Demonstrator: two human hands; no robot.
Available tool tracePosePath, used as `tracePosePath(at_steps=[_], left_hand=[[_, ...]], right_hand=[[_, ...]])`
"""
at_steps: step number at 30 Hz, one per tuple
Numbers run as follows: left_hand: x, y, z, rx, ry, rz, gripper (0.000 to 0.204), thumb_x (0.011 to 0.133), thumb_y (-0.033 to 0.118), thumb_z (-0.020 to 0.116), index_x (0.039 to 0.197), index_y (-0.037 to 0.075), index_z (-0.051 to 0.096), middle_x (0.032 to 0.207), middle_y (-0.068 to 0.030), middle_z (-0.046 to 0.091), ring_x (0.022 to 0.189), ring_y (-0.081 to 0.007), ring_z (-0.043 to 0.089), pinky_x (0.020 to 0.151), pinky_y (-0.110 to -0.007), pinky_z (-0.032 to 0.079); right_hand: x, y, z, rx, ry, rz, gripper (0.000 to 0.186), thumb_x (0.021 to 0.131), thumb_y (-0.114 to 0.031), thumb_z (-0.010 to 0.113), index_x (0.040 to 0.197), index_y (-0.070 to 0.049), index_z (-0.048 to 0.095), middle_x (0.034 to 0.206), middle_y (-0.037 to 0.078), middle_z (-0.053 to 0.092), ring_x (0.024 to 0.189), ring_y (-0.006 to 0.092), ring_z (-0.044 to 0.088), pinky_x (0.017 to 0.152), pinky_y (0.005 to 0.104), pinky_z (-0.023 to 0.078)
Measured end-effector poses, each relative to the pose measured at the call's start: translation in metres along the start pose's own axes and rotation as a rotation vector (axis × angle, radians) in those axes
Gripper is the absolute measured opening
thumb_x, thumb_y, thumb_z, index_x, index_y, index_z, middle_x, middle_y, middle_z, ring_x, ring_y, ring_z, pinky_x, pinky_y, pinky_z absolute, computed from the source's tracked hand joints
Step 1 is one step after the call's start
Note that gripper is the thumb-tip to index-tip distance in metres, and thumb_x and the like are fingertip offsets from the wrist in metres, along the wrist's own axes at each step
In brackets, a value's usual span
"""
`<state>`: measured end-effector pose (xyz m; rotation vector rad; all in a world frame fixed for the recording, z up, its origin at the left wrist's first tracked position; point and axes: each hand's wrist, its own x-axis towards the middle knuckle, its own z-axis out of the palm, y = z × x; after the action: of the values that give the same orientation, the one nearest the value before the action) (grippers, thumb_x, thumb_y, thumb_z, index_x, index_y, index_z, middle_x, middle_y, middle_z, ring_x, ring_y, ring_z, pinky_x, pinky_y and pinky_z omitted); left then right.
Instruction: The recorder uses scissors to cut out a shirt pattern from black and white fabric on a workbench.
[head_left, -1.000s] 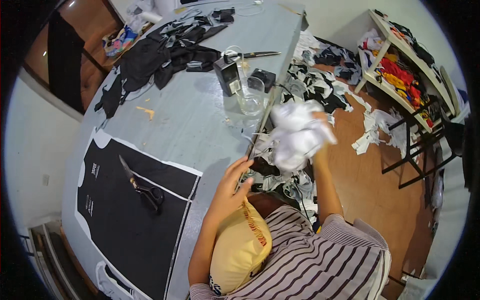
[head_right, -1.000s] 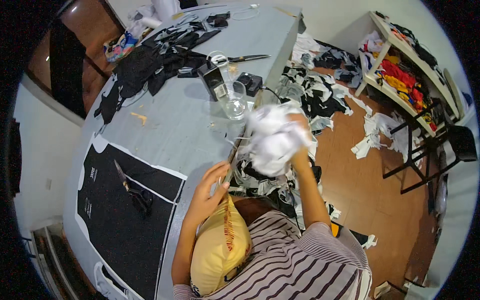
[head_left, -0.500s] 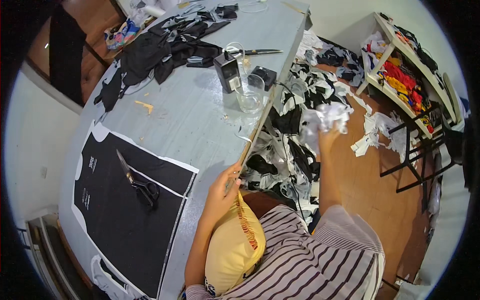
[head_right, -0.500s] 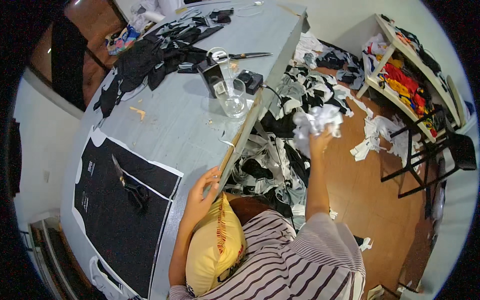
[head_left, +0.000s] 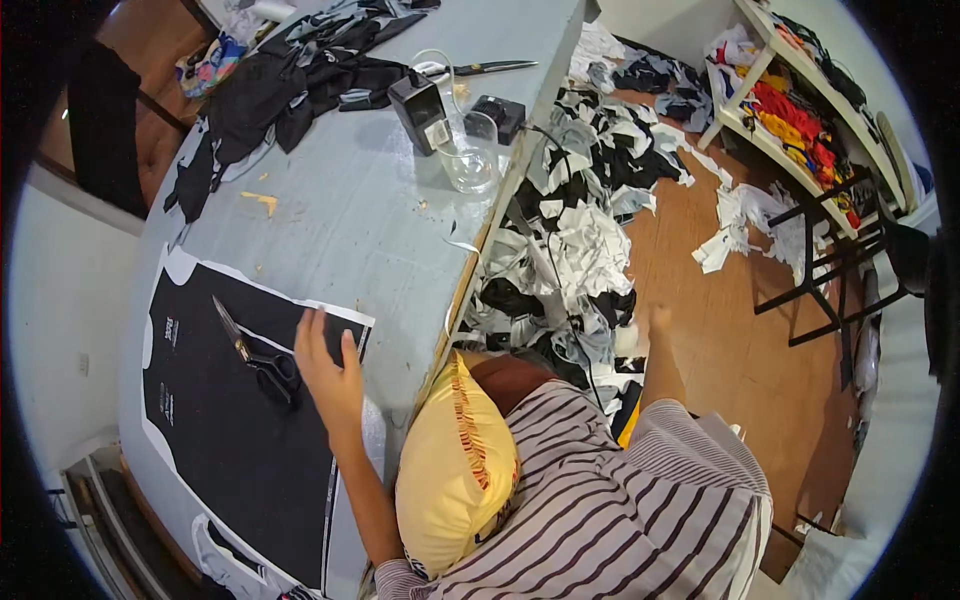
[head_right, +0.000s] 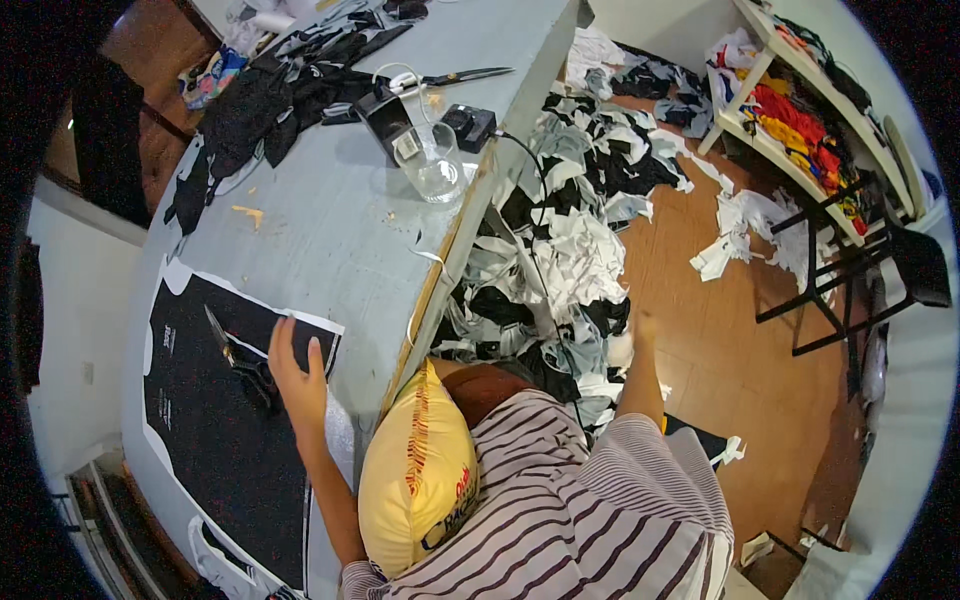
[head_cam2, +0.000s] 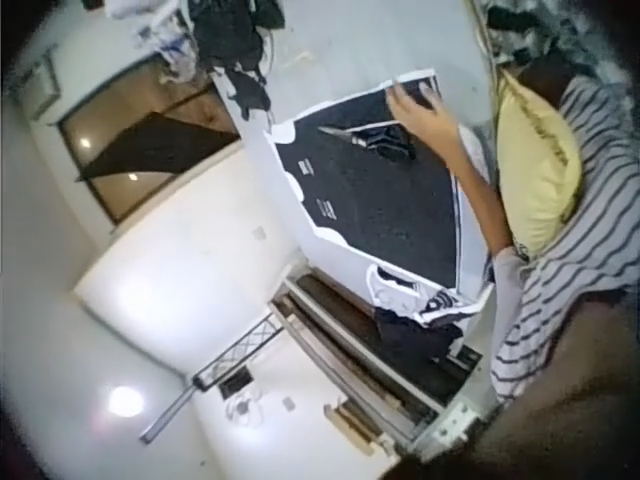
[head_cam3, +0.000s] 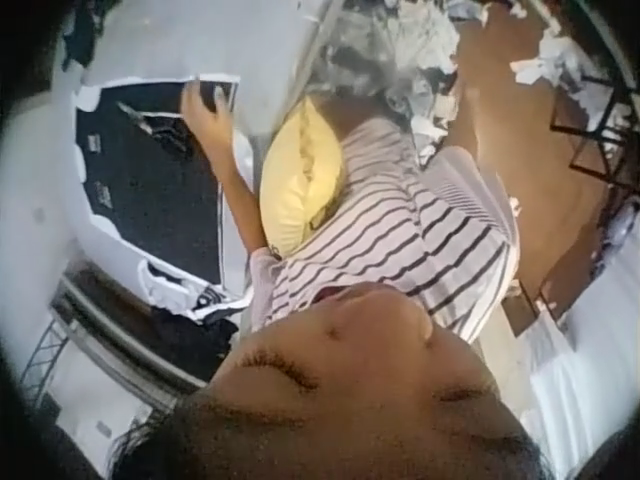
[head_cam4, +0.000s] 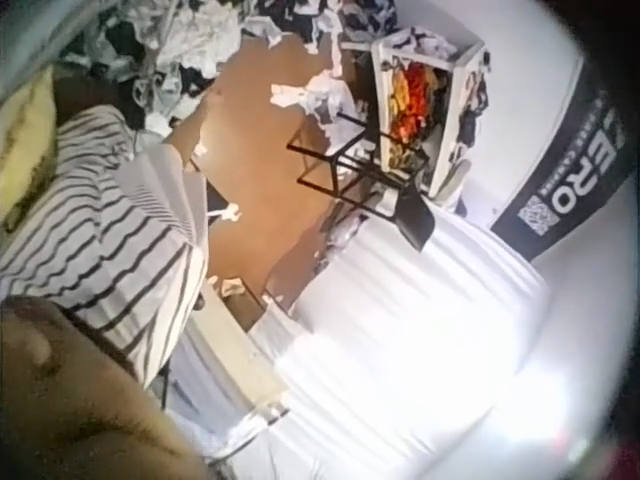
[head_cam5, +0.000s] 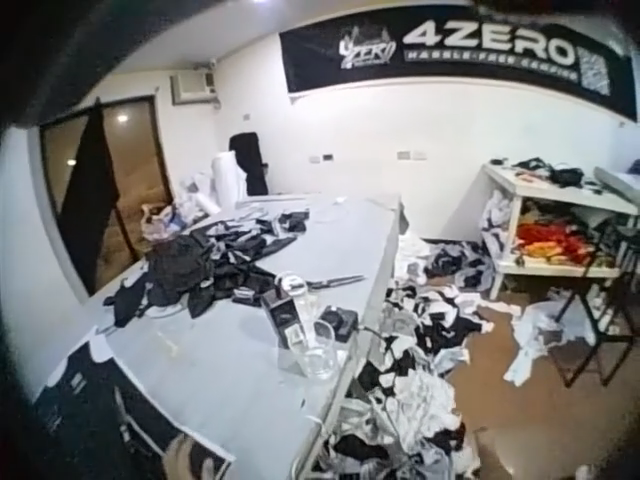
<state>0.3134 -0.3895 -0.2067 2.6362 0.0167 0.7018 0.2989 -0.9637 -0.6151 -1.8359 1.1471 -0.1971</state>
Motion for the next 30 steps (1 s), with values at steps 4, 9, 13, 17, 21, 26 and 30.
tracePosePath(at_steps=[4, 9, 13, 17, 21, 26, 30], left_hand=[[-0.012, 0.014, 0.009, 0.511, -0.319, -0.219, 0.059, 0.085, 0.043, 0.057, 0.124, -0.001, 0.050, 0.129, -0.0227, 0.048, 0.122, -0.0408, 0.041, 0.103, -0.050, 0.028], [-0.030, 0.050, 0.025, -0.543, -0.641, 0.328, 0.055, 0.087, 0.034, 0.058, 0.134, 0.011, 0.045, 0.140, -0.0165, 0.039, 0.131, -0.0326, 0.033, 0.107, -0.049, 0.021], [-0.028, 0.026, 0.014, -0.175, -0.269, 0.046, 0.051, 0.090, 0.030, 0.053, 0.134, 0.007, 0.043, 0.141, -0.0156, 0.038, 0.132, -0.0325, 0.033, 0.107, -0.049, 0.023], [-0.029, 0.006, 0.019, 0.386, -0.282, -0.379, 0.056, 0.092, 0.036, 0.047, 0.135, 0.002, 0.039, 0.142, -0.0205, 0.034, 0.134, -0.0356, 0.028, 0.106, -0.055, 0.022], [-0.052, 0.002, 0.020, -0.012, -0.414, 0.043, 0.043, 0.092, 0.026, 0.048, 0.130, 0.004, 0.047, 0.144, -0.0172, 0.033, 0.133, -0.0353, 0.029, 0.106, -0.055, 0.021], [-0.042, -0.016, 0.007, -0.415, -0.283, -0.261, 0.042, 0.092, 0.023, 0.050, 0.129, 0.004, 0.047, 0.139, -0.0155, 0.040, 0.132, -0.0337, 0.033, 0.107, -0.052, 0.022], [-0.027, -0.003, 0.033, 0.162, -0.099, -0.194, 0.057, 0.091, 0.038, 0.047, 0.137, 0.006, 0.037, 0.142, -0.0125, 0.037, 0.134, -0.0320, 0.029, 0.108, -0.052, 0.021]], right_hand=[[0.023, -0.058, 0.006, 0.417, 0.424, -0.383, 0.020, 0.082, -0.009, 0.053, 0.095, 0.002, 0.065, 0.087, 0.013, 0.064, 0.080, 0.0218, 0.061, 0.073, 0.0327, 0.048], [-0.077, -0.248, 0.009, 0.863, 0.358, -0.462, 0.011, 0.088, -0.005, 0.048, 0.090, -0.002, 0.059, 0.082, 0.008, 0.059, 0.072, 0.0157, 0.055, 0.068, 0.0272, 0.045], [-0.232, -0.371, 0.008, 1.061, -0.101, -0.827, 0.010, 0.089, -0.002, 0.046, 0.084, -0.002, 0.055, 0.082, 0.012, 0.059, 0.074, 0.0179, 0.055, 0.071, 0.0291, 0.045], [-0.351, -0.406, 0.028, 0.615, -0.805, -1.529, 0.013, 0.088, -0.003, 0.046, 0.089, -0.001, 0.058, 0.082, 0.016, 0.063, 0.078, 0.0237, 0.060, 0.072, 0.0303, 0.046], [-0.394, -0.397, 0.061, -0.146, -0.895, -1.807, 0.043, 0.088, -0.019, 0.054, 0.124, 0.003, 0.047, 0.118, 0.029, 0.051, 0.114, 0.0410, 0.047, 0.100, 0.0483, 0.031], [-0.365, -0.373, 0.042, -0.614, -0.371, -1.133, 0.071, 0.086, -0.033, 0.058, 0.135, 0.010, 0.029, 0.140, 0.034, 0.026, 0.132, 0.0501, 0.018, 0.107, 0.0569, 0.013], [-0.362, -0.372, 0.027, -0.372, -0.330, -1.400, 0.062, 0.086, -0.027, 0.059, 0.134, 0.005, 0.035, 0.141, 0.033, 0.024, 0.133, 0.0492, 0.015, 0.107, 0.0566, 0.012]])
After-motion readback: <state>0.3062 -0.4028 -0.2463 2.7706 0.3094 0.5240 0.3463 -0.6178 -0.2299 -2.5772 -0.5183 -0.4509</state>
